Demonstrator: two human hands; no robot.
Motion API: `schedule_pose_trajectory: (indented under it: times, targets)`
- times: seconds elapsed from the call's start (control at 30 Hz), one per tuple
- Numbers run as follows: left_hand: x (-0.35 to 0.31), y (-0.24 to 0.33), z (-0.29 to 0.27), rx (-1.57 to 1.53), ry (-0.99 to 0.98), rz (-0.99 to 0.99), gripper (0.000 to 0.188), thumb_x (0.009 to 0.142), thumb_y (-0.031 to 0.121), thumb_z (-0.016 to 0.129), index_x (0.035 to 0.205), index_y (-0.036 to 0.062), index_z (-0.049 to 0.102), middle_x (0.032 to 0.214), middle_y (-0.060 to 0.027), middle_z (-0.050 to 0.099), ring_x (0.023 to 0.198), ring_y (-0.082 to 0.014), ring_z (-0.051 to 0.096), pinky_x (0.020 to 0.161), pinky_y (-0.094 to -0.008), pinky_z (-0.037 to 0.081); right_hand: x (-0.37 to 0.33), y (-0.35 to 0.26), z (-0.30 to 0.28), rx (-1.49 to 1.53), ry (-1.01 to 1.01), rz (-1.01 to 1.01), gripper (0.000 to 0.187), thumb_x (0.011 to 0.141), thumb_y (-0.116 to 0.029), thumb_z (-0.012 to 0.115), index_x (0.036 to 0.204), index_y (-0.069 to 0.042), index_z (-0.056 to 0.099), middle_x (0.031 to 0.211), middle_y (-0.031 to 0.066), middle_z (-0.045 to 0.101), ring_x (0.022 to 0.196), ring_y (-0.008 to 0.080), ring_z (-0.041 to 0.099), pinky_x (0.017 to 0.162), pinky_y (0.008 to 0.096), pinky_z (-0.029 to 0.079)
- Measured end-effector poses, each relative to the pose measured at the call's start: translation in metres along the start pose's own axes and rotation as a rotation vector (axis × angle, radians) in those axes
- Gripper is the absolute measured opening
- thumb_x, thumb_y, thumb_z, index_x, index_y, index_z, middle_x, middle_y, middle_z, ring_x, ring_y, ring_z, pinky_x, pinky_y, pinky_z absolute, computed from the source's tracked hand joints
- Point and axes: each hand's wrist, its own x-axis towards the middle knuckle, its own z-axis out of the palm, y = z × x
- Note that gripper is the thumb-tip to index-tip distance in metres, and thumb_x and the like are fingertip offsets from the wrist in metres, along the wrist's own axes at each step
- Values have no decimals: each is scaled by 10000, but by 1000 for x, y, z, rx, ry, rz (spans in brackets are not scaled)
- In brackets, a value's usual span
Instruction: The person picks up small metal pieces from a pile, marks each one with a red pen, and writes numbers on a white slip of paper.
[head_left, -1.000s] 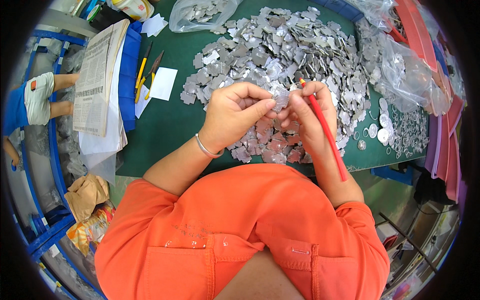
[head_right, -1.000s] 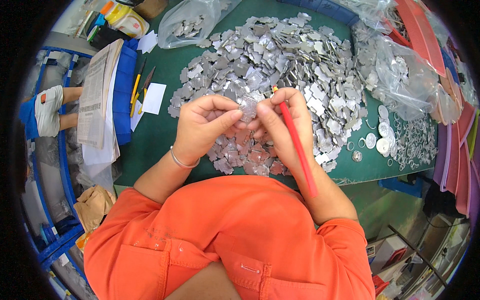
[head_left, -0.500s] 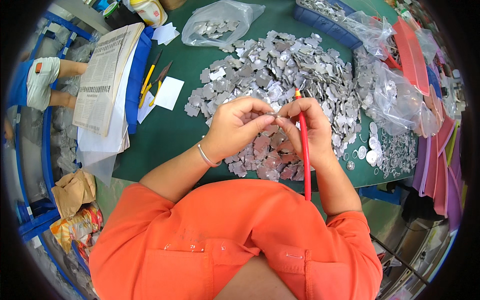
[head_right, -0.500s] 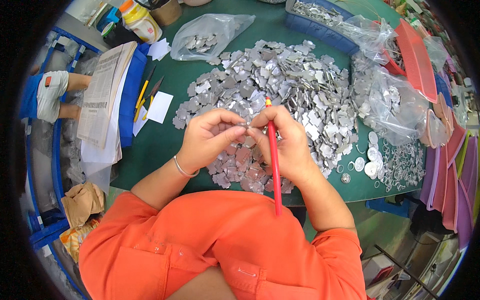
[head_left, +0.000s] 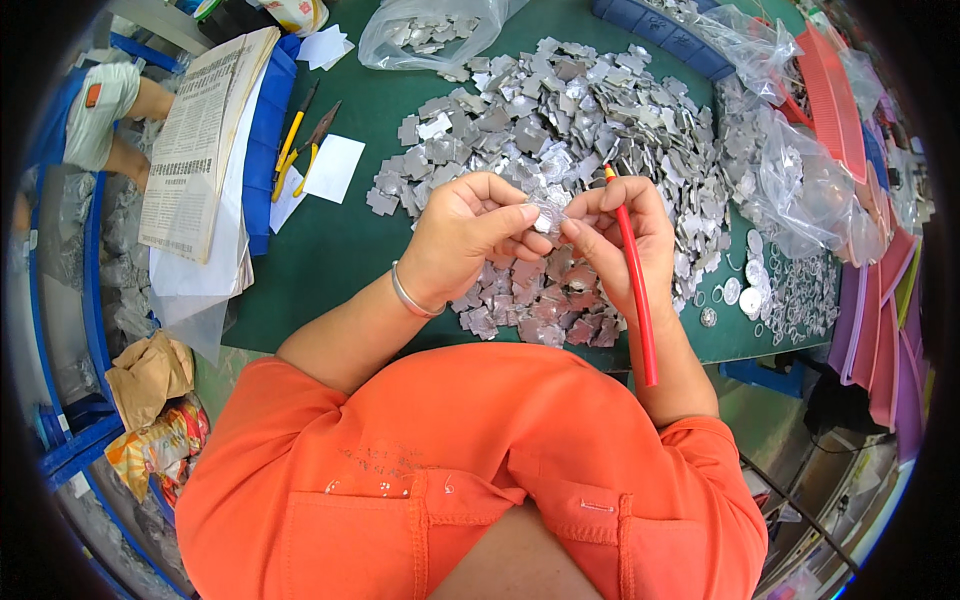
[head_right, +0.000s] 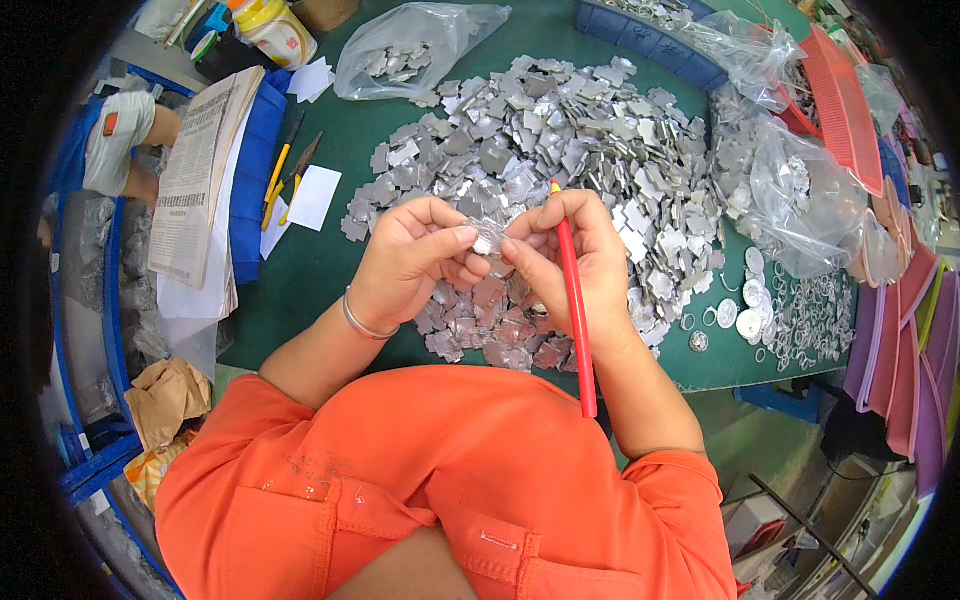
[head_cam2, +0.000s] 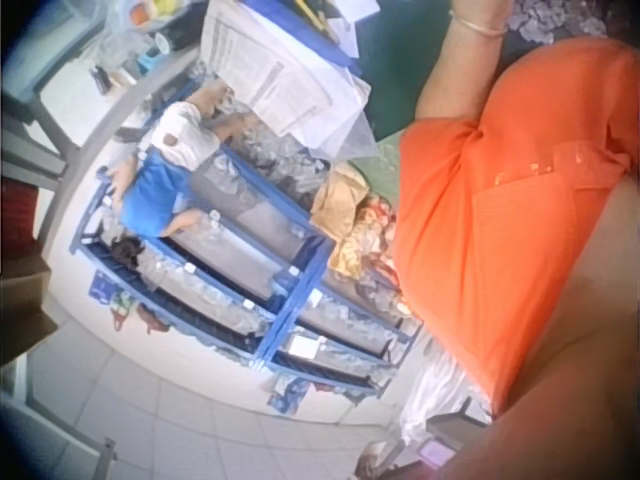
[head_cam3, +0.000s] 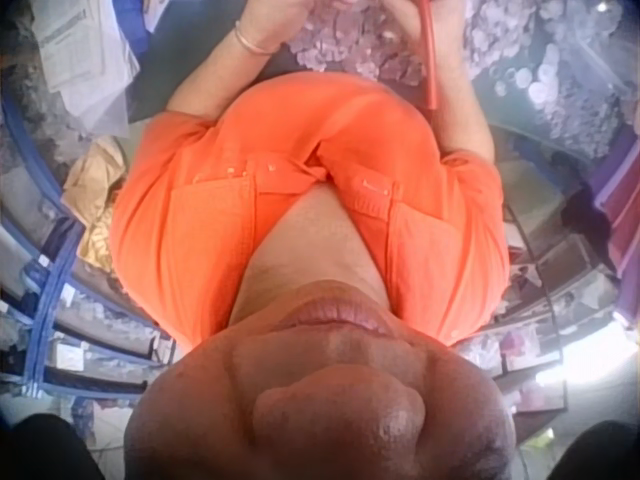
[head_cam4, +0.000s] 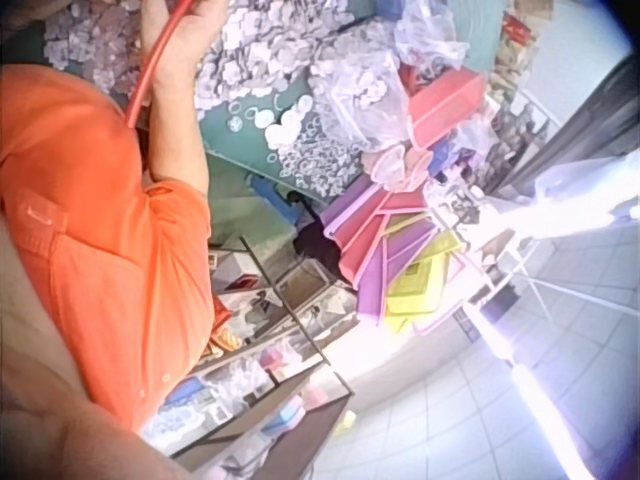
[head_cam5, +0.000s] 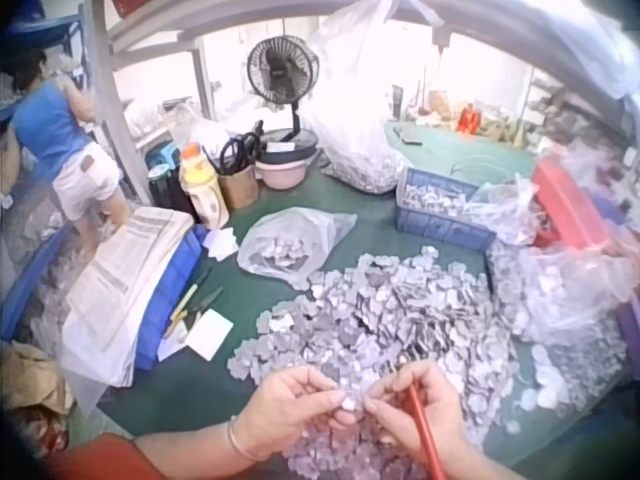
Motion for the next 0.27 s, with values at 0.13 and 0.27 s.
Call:
schedule_pose_trajectory:
  times: [0.13,0.27]
  targets:
    - [-1,0,2,-9,14,-7,72,858,69,585,866,7,549,760,-110,648,644,-162,660,536,-255,539,-1,2,2,-146,97,-91,168,880,-24,544,1034,-17,477,865,68,607,758,110,583,645,224,466]
    - [-1,-1,3,18,24,9,69,855,68,587,855,9,551,743,-109,650,633,-162,658,533,-251,537,-1,2,-3,-259,125,-141,289,948,-175,469,1183,-15,523,927,59,616,807,120,588,672,229,451]
